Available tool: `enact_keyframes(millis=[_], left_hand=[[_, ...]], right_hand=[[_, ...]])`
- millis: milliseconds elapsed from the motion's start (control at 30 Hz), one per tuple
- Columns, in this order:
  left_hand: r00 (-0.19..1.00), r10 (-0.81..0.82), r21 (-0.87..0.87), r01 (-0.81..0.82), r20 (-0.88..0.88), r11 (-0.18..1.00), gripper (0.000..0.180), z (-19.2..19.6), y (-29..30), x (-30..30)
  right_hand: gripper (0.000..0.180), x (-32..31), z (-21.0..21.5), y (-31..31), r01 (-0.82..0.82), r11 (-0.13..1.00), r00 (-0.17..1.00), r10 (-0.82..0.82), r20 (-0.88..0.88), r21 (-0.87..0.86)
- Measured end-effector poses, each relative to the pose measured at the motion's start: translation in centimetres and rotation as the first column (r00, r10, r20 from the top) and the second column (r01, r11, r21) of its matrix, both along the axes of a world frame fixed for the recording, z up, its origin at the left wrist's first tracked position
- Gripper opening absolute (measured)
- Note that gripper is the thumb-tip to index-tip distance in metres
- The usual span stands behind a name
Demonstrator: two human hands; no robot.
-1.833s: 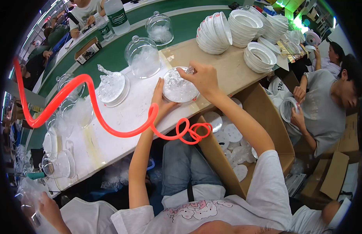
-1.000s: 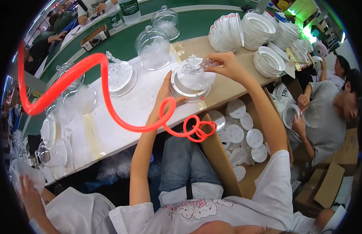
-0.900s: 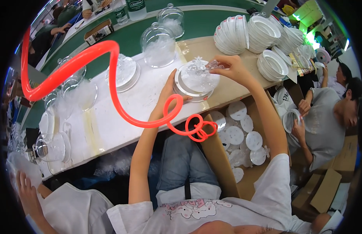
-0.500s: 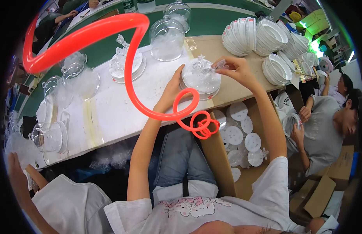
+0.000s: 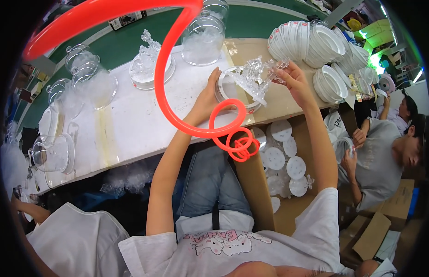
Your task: Assembling decorative light fixtures by cleaning parts with an air gun, attaching plastic figures to bases, and placing clear domes over them.
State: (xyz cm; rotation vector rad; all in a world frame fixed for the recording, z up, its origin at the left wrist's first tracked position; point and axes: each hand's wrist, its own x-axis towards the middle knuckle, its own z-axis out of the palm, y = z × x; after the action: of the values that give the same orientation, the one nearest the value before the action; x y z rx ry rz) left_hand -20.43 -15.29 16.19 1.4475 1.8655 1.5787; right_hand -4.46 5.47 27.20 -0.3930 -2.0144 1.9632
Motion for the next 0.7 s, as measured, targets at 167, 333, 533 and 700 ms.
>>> enact_keyframes(millis=[167, 333, 533, 700], left_hand=[[0.989, -0.034, -0.009, 0.036, 0.141, 0.999, 0.124, 0.2, 0.4, 0.3], [0.991, -0.061, -0.006, 0.062, 0.122, 0.998, 0.124, 0.0, 0.3, -0.1], [0.993, -0.067, -0.03, 0.07, 0.095, 0.997, 0.122, 0.6, 0.3, 0.1], [0.993, -0.061, -0.034, 0.064, 0.101, 0.997, 0.122, 0.5, 0.2, 0.0]], right_hand=[[0.022, -0.5, 1.1, -0.5, -0.099, 0.958, 0.994, 0.11, -0.026, 0.27], [0.022, -1.3, 2.3, -2.2, -0.141, 0.809, 0.99, 0.124, 0.069, 0.571], [0.021, -0.8, 2.0, -2.7, -0.177, 0.789, 0.984, 0.159, 0.083, 0.588], [0.021, -0.9, 1.6, -3.2, -0.196, 0.761, 0.98, 0.179, 0.091, 0.618]])
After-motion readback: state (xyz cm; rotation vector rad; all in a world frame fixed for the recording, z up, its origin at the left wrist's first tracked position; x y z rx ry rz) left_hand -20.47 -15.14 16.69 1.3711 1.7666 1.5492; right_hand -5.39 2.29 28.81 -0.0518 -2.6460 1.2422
